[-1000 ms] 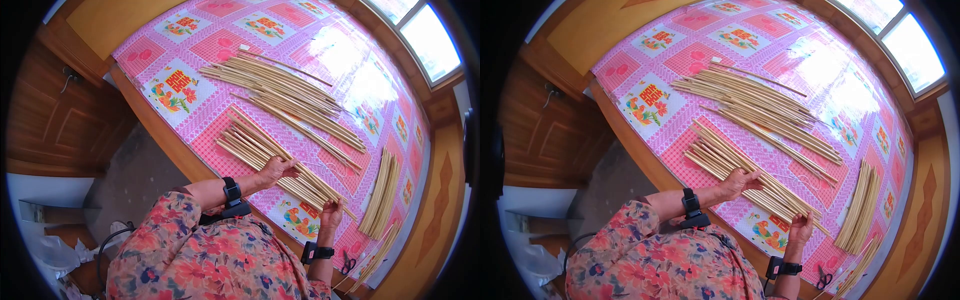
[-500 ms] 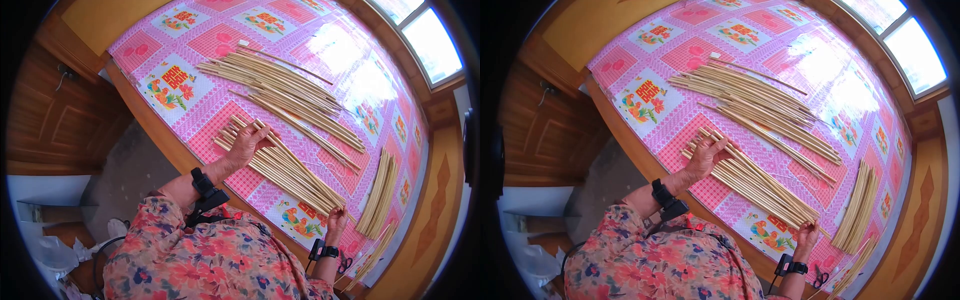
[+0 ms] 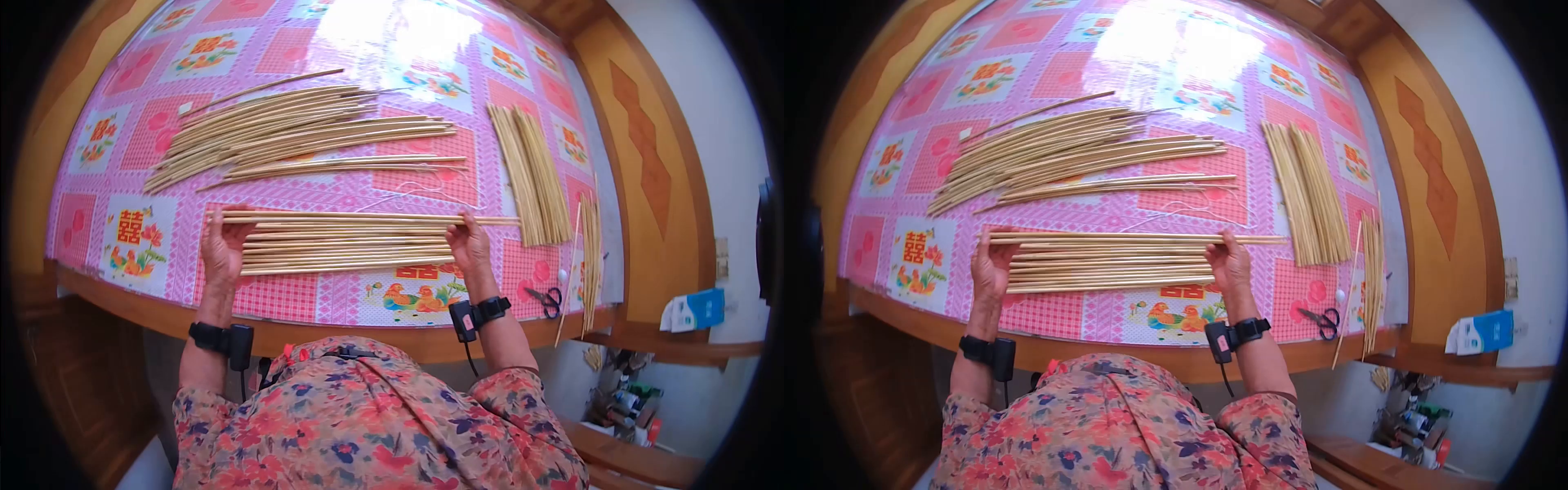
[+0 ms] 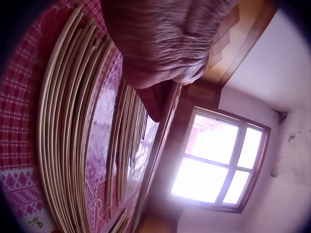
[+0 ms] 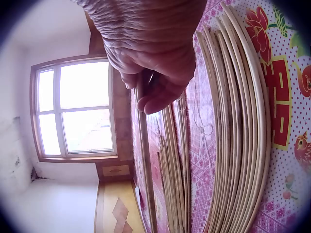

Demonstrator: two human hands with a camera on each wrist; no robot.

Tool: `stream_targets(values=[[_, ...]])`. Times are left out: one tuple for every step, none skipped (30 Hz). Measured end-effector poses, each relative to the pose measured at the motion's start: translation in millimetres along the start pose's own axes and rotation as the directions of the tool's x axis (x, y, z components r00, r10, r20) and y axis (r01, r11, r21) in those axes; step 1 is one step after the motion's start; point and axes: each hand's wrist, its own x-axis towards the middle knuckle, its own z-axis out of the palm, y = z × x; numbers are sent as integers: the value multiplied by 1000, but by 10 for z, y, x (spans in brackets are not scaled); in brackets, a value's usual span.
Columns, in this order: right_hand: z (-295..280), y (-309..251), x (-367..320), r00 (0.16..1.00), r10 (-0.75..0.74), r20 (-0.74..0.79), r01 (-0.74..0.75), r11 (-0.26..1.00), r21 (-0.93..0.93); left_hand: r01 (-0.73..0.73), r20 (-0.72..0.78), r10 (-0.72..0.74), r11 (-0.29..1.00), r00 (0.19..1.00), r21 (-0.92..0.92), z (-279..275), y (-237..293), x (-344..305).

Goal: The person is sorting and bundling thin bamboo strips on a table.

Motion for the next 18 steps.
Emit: stream_targets(values=[[49,24,2,999,-21,39,21,1000,16,6,-10,-6,1000,1000,-29,-38,16,9],[102,34,-6,997,-41,60,40,999,20,25,1,-25,998,1000,-53,-71,28,20],[175,35,-34,995,-59,83,57,998,22,31,18,-30,998,999,-47,-68,33,20],[234,57,-68,995,-73,75,71,997,30,56,20,-55,996,998,-70,-59,29,19],[290,78,-94,993,-60,104,57,998,29,78,21,-77,993,997,-94,-44,19,13],[333,103,-103,990,-44,135,41,999,24,81,70,-77,995,995,-56,-25,-10,4],[363,130,-98,989,-53,135,50,998,27,81,79,-77,995,994,-57,-8,-44,-5],[384,156,-98,988,-41,148,36,999,37,94,87,-88,994,992,-60,6,-87,-22],[399,175,-103,987,-30,160,23,999,45,108,95,-102,992,990,-62,56,-122,-49],[414,187,-104,986,-39,160,32,998,47,124,100,-115,988,988,-90,109,-161,-74],[433,199,-106,984,-37,172,29,998,49,124,107,-114,988,988,-92,163,-191,-97],[450,215,-109,982,-32,185,23,998,51,141,110,-132,987,985,-83,212,-213,-124],[462,231,-114,980,-25,197,15,998,54,158,111,-150,985,982,-72,249,-230,-145],[470,242,-119,980,-27,197,17,999,50,157,119,-147,984,982,-79,279,-245,-155],[473,245,-126,980,-26,198,17,999,50,156,119,-146,985,982,-78,289,-248,-159],[474,247,-134,978,-31,205,21,999,48,155,114,-147,985,983,-72,295,-251,-164],[476,245,-138,977,-36,211,27,999,46,156,111,-148,986,983,-66,299,-255,-165],[479,242,-142,977,-37,211,28,998,48,155,112,-147,986,983,-65,292,-260,-161]])
